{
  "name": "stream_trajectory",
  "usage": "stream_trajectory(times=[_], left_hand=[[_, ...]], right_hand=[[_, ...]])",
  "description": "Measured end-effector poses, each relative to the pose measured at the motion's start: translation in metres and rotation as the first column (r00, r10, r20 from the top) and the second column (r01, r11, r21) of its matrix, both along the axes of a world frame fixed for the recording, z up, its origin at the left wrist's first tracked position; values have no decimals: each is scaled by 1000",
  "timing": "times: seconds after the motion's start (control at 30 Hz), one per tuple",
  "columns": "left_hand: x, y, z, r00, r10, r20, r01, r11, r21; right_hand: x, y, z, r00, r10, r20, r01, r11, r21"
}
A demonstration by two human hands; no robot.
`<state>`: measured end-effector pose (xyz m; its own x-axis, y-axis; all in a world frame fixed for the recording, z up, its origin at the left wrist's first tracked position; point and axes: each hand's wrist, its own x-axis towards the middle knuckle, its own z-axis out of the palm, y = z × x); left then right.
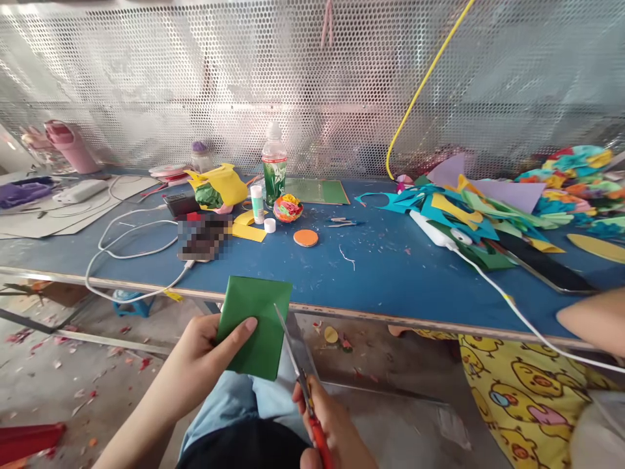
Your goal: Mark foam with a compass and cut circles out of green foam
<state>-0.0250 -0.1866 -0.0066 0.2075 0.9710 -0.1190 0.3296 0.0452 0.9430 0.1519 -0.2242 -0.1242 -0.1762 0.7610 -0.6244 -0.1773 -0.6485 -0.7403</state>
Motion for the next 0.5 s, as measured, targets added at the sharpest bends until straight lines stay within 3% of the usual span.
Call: stream_trajectory(times=[0.37,0.5], left_hand=[[5,2,-2,987,99,124,-74,979,-188],[6,1,2,983,78,165,-40,975,-217]], right_hand=[[-2,-5,11,997,75,7,-76,994,81],[0,-6,8,994,112,16,-113,985,130]])
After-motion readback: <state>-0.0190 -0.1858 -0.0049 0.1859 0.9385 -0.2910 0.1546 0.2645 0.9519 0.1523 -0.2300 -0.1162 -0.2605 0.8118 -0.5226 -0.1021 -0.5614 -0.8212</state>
